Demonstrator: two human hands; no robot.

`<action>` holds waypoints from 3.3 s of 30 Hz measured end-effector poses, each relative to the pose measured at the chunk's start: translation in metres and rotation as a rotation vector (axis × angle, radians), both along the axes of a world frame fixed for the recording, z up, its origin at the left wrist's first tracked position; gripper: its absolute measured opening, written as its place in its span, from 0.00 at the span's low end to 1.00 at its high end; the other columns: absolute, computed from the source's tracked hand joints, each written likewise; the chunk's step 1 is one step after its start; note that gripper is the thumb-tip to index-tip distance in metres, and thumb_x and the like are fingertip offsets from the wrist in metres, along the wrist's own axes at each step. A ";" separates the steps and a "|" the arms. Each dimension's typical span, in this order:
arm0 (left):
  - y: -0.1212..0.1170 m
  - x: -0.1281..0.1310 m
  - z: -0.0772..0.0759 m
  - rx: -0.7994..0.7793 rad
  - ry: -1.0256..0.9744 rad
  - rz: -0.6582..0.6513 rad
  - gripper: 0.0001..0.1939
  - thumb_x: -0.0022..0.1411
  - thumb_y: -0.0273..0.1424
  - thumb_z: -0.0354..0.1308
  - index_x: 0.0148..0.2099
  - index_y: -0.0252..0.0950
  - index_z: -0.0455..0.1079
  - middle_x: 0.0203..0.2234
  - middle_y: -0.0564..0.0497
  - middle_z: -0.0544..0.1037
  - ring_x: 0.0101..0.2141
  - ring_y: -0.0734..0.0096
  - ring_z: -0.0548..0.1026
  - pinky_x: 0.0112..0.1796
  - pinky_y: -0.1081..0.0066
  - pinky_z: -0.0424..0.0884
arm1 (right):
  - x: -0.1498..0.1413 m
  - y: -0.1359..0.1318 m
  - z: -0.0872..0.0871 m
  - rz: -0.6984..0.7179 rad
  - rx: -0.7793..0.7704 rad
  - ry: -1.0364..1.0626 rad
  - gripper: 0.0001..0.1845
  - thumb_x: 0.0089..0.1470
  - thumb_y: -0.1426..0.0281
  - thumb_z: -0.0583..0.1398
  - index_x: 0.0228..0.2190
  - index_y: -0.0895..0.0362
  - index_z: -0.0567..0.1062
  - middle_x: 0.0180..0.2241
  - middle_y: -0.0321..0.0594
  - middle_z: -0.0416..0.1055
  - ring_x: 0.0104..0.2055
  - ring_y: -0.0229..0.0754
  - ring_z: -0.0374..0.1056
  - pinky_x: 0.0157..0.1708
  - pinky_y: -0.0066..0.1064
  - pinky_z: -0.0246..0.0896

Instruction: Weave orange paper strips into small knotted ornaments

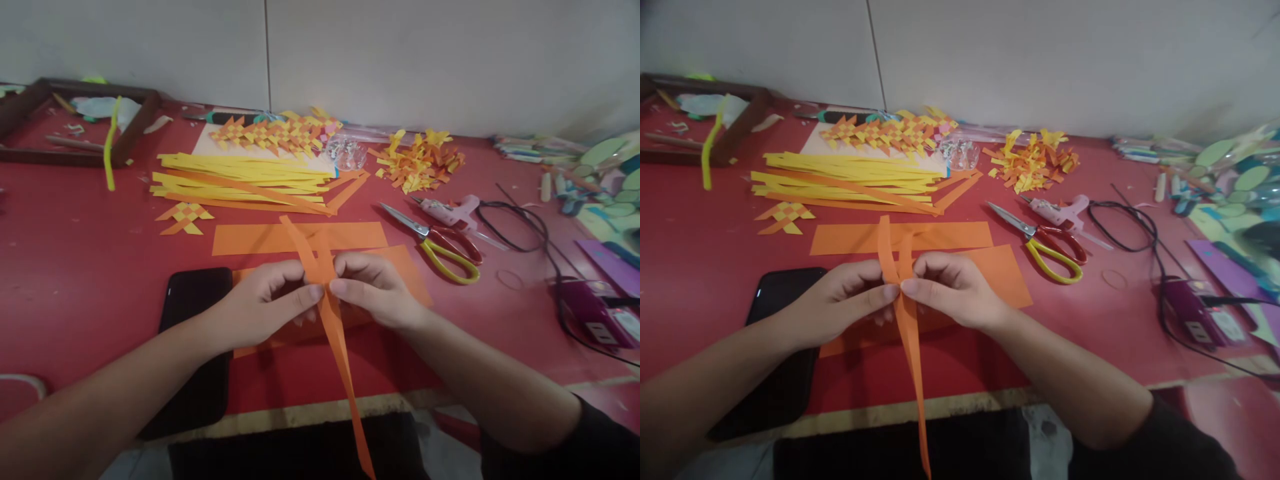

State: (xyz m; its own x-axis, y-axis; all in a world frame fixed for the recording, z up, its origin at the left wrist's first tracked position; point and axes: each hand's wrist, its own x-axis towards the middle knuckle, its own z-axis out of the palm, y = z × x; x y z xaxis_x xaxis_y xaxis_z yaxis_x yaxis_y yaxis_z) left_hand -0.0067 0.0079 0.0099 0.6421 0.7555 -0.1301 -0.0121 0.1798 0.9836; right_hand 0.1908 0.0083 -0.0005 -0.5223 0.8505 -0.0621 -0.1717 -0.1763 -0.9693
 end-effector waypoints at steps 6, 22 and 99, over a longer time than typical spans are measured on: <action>-0.002 -0.002 -0.001 0.045 0.005 0.010 0.08 0.67 0.30 0.55 0.37 0.32 0.71 0.24 0.56 0.72 0.25 0.80 0.70 0.28 0.80 0.68 | -0.003 -0.002 0.003 -0.020 0.069 -0.022 0.17 0.53 0.64 0.67 0.22 0.58 0.67 0.19 0.29 0.60 0.20 0.30 0.53 0.20 0.24 0.47; -0.003 -0.001 0.000 -0.131 -0.016 -0.029 0.11 0.66 0.35 0.58 0.36 0.32 0.74 0.27 0.52 0.78 0.28 0.79 0.72 0.31 0.79 0.69 | -0.004 -0.003 0.000 -0.078 -0.003 -0.025 0.16 0.56 0.61 0.64 0.25 0.57 0.68 0.19 0.31 0.67 0.18 0.31 0.61 0.18 0.24 0.53; 0.000 0.000 0.000 -0.048 0.016 0.044 0.11 0.65 0.33 0.57 0.35 0.32 0.75 0.27 0.52 0.77 0.28 0.76 0.71 0.30 0.77 0.67 | -0.001 -0.003 0.000 -0.061 0.030 -0.110 0.19 0.55 0.57 0.64 0.22 0.57 0.68 0.18 0.33 0.68 0.19 0.33 0.61 0.19 0.25 0.54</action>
State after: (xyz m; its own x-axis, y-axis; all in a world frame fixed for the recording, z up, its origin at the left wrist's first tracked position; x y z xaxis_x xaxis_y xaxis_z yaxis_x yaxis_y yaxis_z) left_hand -0.0070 0.0075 0.0104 0.6064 0.7753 -0.1766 -0.0057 0.2263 0.9740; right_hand 0.1897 0.0052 -0.0008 -0.4609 0.8829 -0.0897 -0.0738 -0.1389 -0.9876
